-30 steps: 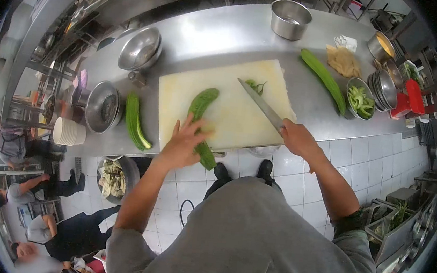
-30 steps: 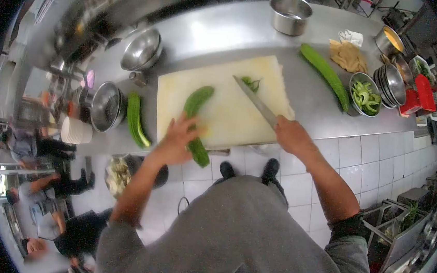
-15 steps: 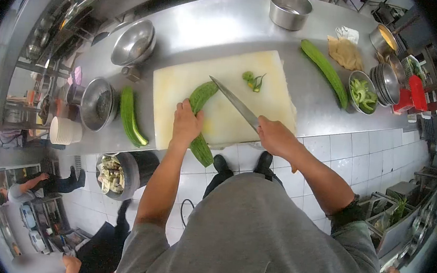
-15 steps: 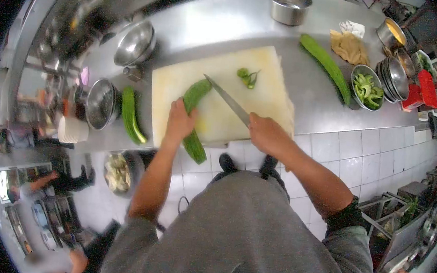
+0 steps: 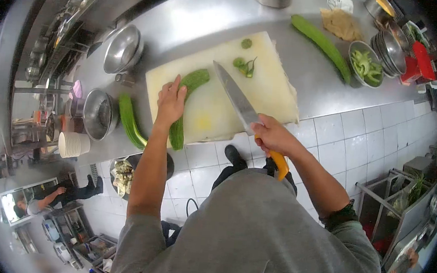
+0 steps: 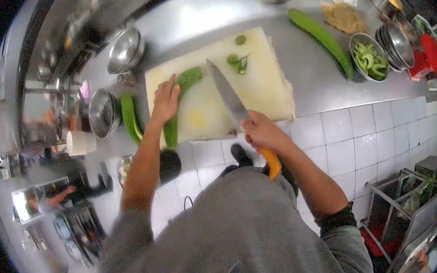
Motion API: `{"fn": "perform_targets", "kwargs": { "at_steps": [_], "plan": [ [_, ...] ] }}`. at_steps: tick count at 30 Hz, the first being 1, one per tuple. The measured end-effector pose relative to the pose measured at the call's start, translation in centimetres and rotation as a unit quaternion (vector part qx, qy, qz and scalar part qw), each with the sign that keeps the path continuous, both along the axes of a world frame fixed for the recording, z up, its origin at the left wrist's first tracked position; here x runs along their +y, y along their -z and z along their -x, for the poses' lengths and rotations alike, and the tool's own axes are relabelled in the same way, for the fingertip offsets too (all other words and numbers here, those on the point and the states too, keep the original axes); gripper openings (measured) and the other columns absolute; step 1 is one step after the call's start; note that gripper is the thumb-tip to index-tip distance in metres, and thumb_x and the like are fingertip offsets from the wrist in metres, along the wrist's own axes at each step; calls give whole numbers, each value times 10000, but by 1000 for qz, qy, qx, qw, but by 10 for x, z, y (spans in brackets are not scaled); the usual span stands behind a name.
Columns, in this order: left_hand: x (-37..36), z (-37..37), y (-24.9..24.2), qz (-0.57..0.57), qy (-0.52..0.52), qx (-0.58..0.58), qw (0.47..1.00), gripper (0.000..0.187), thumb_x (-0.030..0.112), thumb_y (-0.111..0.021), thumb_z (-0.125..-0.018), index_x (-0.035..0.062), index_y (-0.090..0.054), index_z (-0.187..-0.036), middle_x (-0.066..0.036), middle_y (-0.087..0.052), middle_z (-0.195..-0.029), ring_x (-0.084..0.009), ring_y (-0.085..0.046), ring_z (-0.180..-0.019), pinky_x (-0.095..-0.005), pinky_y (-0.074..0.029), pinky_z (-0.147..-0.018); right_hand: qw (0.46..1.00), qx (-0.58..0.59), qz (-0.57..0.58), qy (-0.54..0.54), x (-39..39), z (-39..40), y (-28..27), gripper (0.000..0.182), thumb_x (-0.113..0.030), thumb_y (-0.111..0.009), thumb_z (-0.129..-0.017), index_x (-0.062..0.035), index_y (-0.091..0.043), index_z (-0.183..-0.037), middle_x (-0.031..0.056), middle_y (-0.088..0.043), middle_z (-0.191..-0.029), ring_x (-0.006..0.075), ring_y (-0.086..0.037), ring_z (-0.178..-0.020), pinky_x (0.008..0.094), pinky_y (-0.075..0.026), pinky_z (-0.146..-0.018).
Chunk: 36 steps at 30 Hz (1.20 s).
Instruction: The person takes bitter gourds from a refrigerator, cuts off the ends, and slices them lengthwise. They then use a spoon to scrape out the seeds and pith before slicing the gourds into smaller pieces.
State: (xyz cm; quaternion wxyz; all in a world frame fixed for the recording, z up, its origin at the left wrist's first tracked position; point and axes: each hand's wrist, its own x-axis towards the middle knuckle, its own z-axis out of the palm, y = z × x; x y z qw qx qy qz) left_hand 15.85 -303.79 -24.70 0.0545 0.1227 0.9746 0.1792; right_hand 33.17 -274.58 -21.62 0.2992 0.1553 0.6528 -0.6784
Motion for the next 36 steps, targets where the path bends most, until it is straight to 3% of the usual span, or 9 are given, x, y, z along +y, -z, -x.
{"fn": "perform_targets", "kwargs": {
  "at_steps": [1,4,11,15,18,27,30,33,36],
  "plan": [
    [1,-1,2,8,-5,-2,1000,505,450,-383,-1012,226,-453,-1459,-175,-447,-1413,-371,-428,-1282,-515,-297,-1092,1000,-3,26,3,-4,-5,5,215,-251,-480,-1000,-42,-432,-986,54,-520,-639,113,-475,-434,290,-427,-372],
    [2,0,1,12,12,9,1000,487,442,-376,-1016,259,-449,-1461,-179,-390,-1483,-383,-379,-1341,-507,-264,-1120,998,13,63,-1,-16,-13,7,222,-252,-470,-1002,-39,-421,-967,54,-507,-613,116,-464,-419,290,-424,-370],
    [3,-2,4,19,18,-12,1000,500,458,-332,-1029,269,-403,-1486,-180,-177,-1606,-451,-120,-1467,-621,-107,-1147,996,54,72,7,-30,-1,29,240,-244,-457,-991,-5,-443,-998,81,-523,-605,168,-494,-404,331,-444,-371],
    [2,0,6,11,12,-18,1000,516,474,-336,-1025,266,-388,-1494,-187,-151,-1611,-467,-88,-1469,-649,-76,-1138,997,62,48,26,-49,33,38,274,-245,-461,-973,28,-469,-993,108,-549,-613,215,-540,-415,367,-460,-376],
    [3,-2,4,4,8,-25,1000,526,482,-338,-1022,269,-373,-1502,-194,-138,-1612,-474,-78,-1468,-661,-71,-1132,997,76,12,-23,-56,63,45,214,-231,-448,-996,-18,-438,-1016,69,-512,-610,146,-491,-433,320,-444,-369],
    [-3,2,11,8,-2,-20,1000,537,481,-309,-1024,271,-335,-1518,-201,-103,-1615,-476,-61,-1469,-677,-64,-1125,992,90,69,-46,-59,41,32,264,-238,-439,-994,4,-471,-1093,69,-520,-624,166,-495,-443,343,-442,-369],
    [-13,11,22,-35,-10,-13,999,545,471,-297,-1025,263,-303,-1529,-200,-100,-1617,-479,-58,-1468,-677,-64,-1126,986,107,-2,-124,-67,75,40,277,-234,-437,-995,-3,-471,-1145,67,-520,-619,167,-486,-428,336,-438,-359],
    [-13,10,23,-44,-13,-17,999,546,452,-288,-1027,253,-285,-1535,-199,-95,-1618,-480,-54,-1469,-670,-64,-1130,990,103,5,-101,-71,80,47,263,-228,-443,-990,3,-481,-1111,74,-522,-607,179,-488,-410,343,-438,-355],
    [-10,9,14,-21,-14,-17,1000,542,439,-288,-1026,246,-293,-1533,-199,-90,-1619,-476,-49,-1470,-654,-56,-1139,982,102,39,-152,-52,48,35,265,-196,-455,-931,34,-586,-915,162,-610,-601,286,-608,-459,435,-493,-428]
  ]
}}
